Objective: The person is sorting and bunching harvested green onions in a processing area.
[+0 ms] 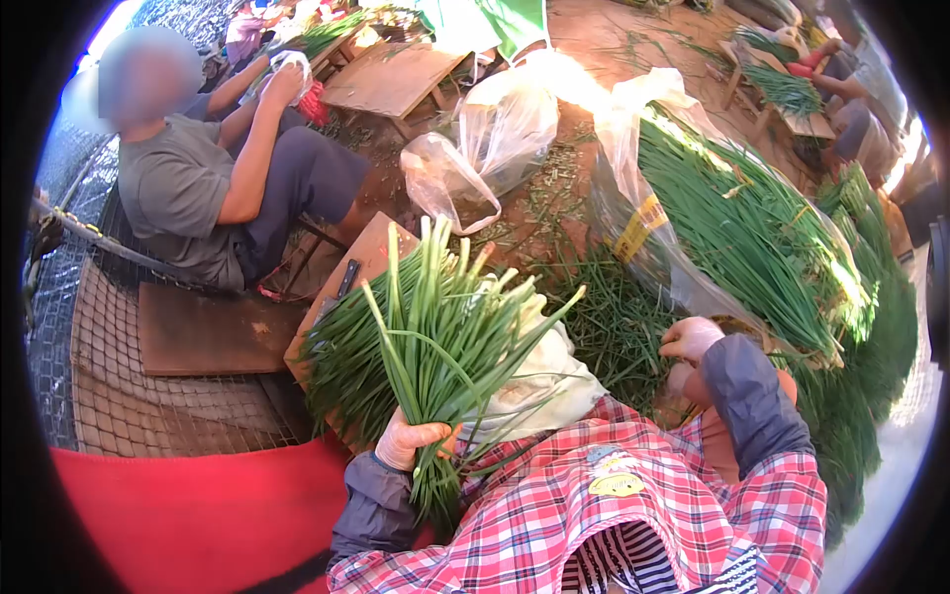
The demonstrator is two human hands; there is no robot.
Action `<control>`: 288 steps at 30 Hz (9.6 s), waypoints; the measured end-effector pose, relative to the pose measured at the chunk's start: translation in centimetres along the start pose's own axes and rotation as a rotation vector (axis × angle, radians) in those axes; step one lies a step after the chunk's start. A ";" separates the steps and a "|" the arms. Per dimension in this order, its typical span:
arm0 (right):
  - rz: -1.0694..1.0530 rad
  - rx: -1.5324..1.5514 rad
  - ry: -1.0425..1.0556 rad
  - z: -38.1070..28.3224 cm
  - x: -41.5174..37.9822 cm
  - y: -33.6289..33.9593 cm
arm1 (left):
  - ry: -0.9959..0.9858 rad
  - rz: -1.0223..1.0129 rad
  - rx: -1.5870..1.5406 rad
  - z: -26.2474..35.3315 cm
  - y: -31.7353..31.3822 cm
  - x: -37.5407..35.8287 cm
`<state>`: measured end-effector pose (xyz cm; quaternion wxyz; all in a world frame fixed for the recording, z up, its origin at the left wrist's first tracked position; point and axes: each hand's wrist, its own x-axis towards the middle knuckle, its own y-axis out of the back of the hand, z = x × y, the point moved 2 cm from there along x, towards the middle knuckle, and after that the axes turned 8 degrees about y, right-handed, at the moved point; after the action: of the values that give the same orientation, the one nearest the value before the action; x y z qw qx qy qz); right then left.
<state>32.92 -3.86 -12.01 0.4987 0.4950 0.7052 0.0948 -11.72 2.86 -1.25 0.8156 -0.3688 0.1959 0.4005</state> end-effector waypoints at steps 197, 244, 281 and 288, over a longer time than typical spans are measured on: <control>-0.059 0.872 0.658 -13.3 -2.0 2.9 | -0.226 -0.243 -0.338 -0.5 -13.2 15.9; 0.529 0.317 0.463 -8.8 -4.8 8.5 | -1.206 -0.695 -0.344 17.4 -6.4 11.4; 0.636 0.389 0.547 -12.3 -3.3 6.7 | -1.002 -0.539 -0.112 14.0 -13.4 13.7; 0.763 0.197 0.469 -12.2 -3.1 6.3 | -0.944 -0.478 -0.171 13.0 -13.1 14.7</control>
<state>27.06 1.17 -0.28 0.2055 0.7295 0.5721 0.3136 7.88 14.88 4.02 0.8505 -0.2481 -0.3149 0.3405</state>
